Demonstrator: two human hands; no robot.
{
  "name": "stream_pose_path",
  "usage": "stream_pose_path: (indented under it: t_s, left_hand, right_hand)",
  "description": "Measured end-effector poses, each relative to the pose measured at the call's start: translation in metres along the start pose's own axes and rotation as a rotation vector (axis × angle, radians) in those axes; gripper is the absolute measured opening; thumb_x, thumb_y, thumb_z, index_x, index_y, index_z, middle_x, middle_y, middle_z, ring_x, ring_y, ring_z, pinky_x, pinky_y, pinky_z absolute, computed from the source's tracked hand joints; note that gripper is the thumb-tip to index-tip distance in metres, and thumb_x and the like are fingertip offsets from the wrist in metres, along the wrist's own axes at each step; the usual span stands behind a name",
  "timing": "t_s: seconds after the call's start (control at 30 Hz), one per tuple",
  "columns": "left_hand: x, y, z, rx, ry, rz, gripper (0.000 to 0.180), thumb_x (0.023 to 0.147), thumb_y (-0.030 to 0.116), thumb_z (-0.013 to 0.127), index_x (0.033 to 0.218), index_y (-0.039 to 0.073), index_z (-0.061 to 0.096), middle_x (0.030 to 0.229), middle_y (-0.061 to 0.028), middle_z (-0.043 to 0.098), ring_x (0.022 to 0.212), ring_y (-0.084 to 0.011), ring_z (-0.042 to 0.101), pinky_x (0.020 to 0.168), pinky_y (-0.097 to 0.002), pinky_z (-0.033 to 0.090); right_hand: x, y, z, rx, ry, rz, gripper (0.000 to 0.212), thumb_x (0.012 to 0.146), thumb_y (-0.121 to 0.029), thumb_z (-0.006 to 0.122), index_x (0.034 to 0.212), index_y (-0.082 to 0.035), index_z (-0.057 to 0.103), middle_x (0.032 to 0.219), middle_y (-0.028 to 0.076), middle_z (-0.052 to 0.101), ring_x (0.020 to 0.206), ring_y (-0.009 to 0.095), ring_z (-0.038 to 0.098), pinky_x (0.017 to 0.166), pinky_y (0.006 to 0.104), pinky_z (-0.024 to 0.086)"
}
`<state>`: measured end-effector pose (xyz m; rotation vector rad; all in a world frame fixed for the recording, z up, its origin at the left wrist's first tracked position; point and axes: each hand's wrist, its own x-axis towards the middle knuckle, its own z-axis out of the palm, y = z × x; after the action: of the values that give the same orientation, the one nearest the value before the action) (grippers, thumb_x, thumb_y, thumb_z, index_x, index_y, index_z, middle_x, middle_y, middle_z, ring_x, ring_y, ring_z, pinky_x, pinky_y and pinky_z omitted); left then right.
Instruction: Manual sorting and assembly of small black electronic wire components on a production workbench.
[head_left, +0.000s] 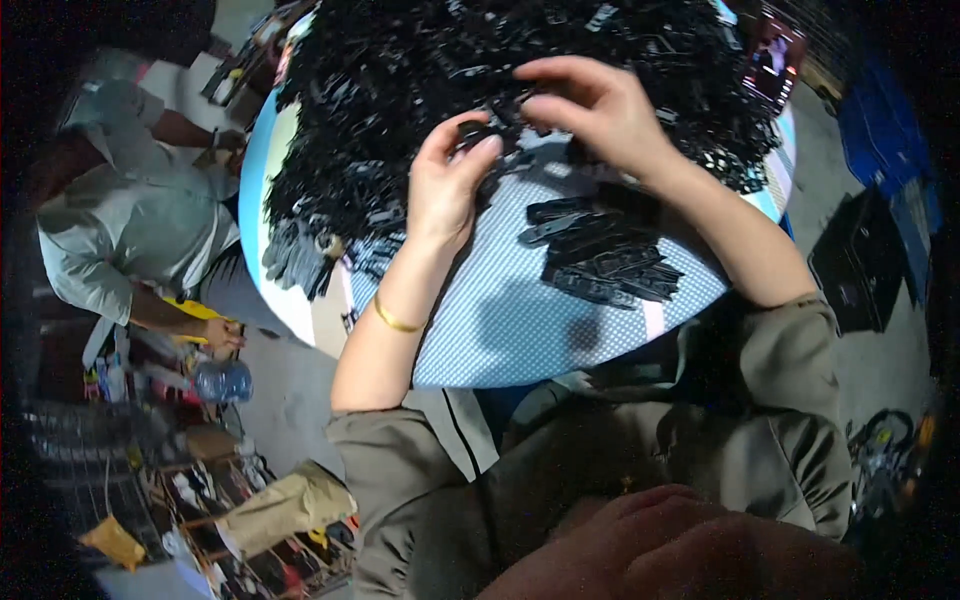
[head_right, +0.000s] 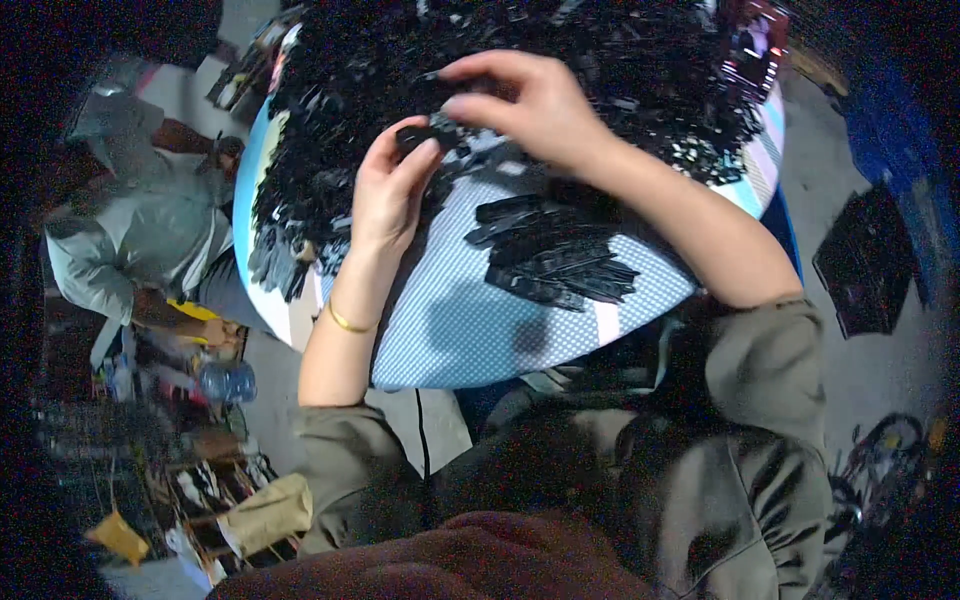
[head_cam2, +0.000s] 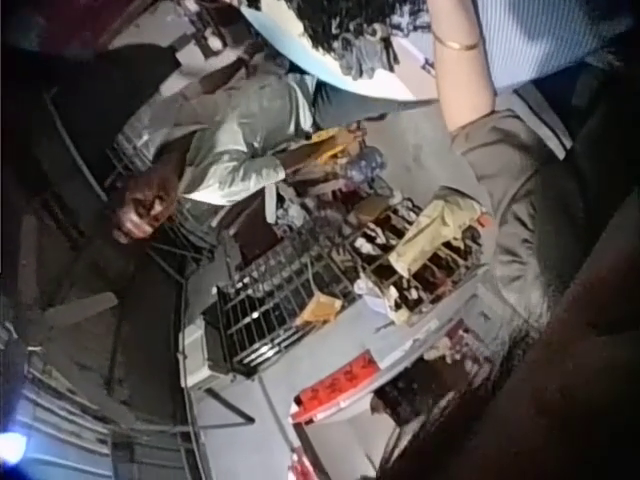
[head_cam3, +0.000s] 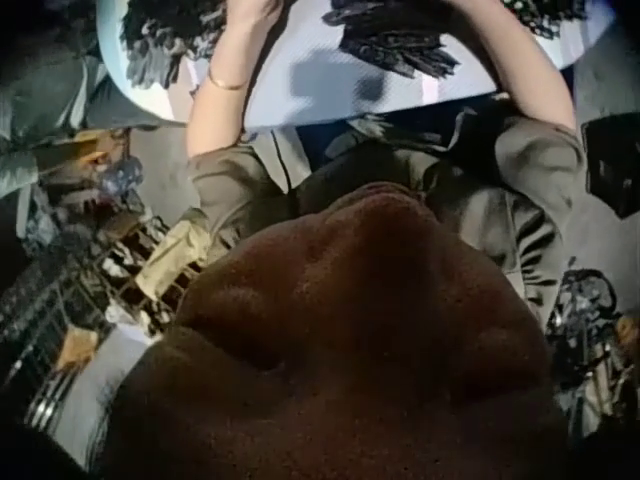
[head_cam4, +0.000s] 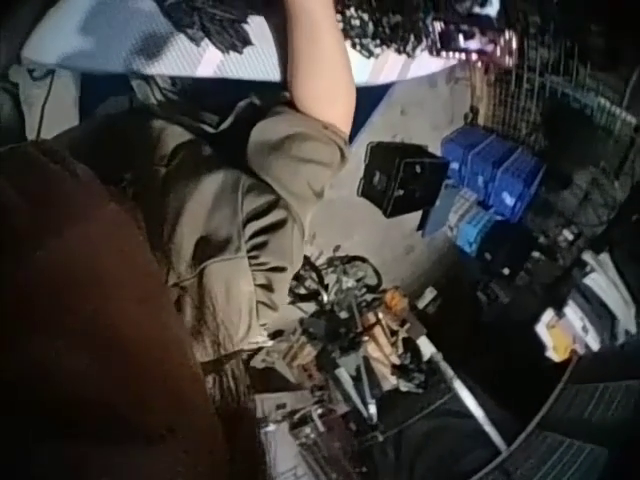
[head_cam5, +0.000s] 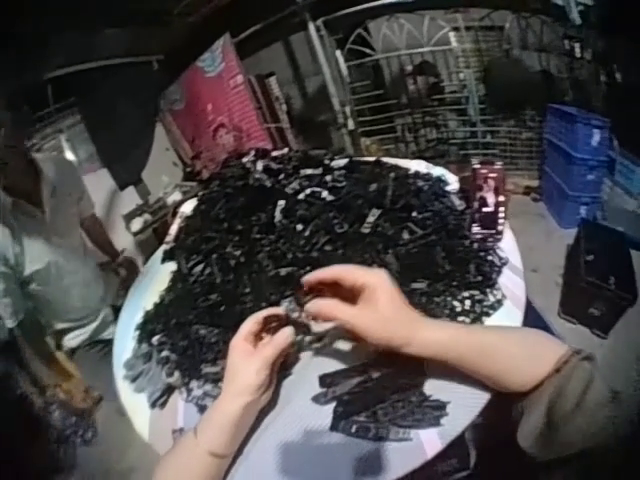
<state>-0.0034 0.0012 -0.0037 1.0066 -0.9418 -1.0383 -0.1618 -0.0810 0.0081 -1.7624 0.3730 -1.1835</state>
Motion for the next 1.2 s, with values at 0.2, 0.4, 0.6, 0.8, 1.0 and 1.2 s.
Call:
stream_pose_path:
  t_s: [0.2,0.4,0.6,0.8,1.0,1.2]
  left_hand:
    - [-0.001,-0.001,0.002,0.089,-0.033,0.035,0.029,0.073,-0.002,0.061,0.101,0.001,0.054,0.078,-0.0009,0.055,0.069,-0.0060,0.053,0.063,-0.0171,0.044]
    - [-0.003,-0.001,0.001,0.076,-0.019,0.050,0.027,0.077,-0.004,0.056,0.103,-0.003,0.049,0.083,-0.0083,0.058,0.074,-0.0120,0.059,0.069,-0.0215,0.050]
    - [-0.003,-0.003,0.006,0.244,0.004,0.145,0.027,0.077,-0.006,0.054,0.103,-0.004,0.049,0.086,-0.0073,0.059,0.076,-0.0103,0.058,0.069,-0.0199,0.048]
    - [-0.004,-0.006,0.007,0.221,0.015,0.174,0.026,0.077,-0.005,0.054,0.103,-0.004,0.049,0.085,-0.0073,0.059,0.075,-0.0104,0.059,0.069,-0.0199,0.048]
    - [-0.003,-0.011,0.007,0.238,0.042,0.108,0.029,0.078,-0.004,0.054,0.106,-0.005,0.048,0.089,-0.0106,0.060,0.076,-0.0124,0.060,0.069,-0.0208,0.050]
    - [-0.001,-0.014,0.004,0.252,0.050,0.106,0.030,0.078,-0.006,0.052,0.108,-0.006,0.047,0.090,-0.0118,0.059,0.077,-0.0139,0.060,0.070,-0.0216,0.050]
  right_hand:
    - [0.005,0.000,-0.009,-0.053,-0.100,0.277,0.023,0.084,-0.025,0.055,0.088,-0.004,0.059,0.073,0.002,0.060,0.058,0.006,0.051,0.057,0.0187,0.043]
    - [0.002,-0.001,0.000,0.301,-0.184,0.475,0.028,0.088,-0.028,0.047,0.090,-0.003,0.059,0.067,0.000,0.055,0.060,0.006,0.050,0.056,0.0197,0.041]
    - [-0.001,0.010,-0.002,-0.248,-0.136,0.232,0.026,0.083,-0.025,0.056,0.086,0.000,0.062,0.065,-0.003,0.052,0.058,0.005,0.046,0.052,0.0190,0.037]
    - [-0.004,0.018,0.007,-0.150,-0.008,0.226,0.024,0.076,-0.023,0.064,0.081,0.001,0.064,0.061,0.000,0.057,0.053,0.005,0.048,0.048,0.0201,0.037]
    - [-0.008,0.018,0.011,-0.119,-0.023,0.244,0.025,0.082,-0.024,0.056,0.080,0.000,0.062,0.062,0.000,0.057,0.056,0.005,0.050,0.051,0.0192,0.039]
    - [-0.010,0.021,0.010,-0.199,-0.146,0.158,0.032,0.088,-0.024,0.047,0.073,0.002,0.056,0.069,0.000,0.047,0.057,0.006,0.047,0.053,0.0205,0.036]
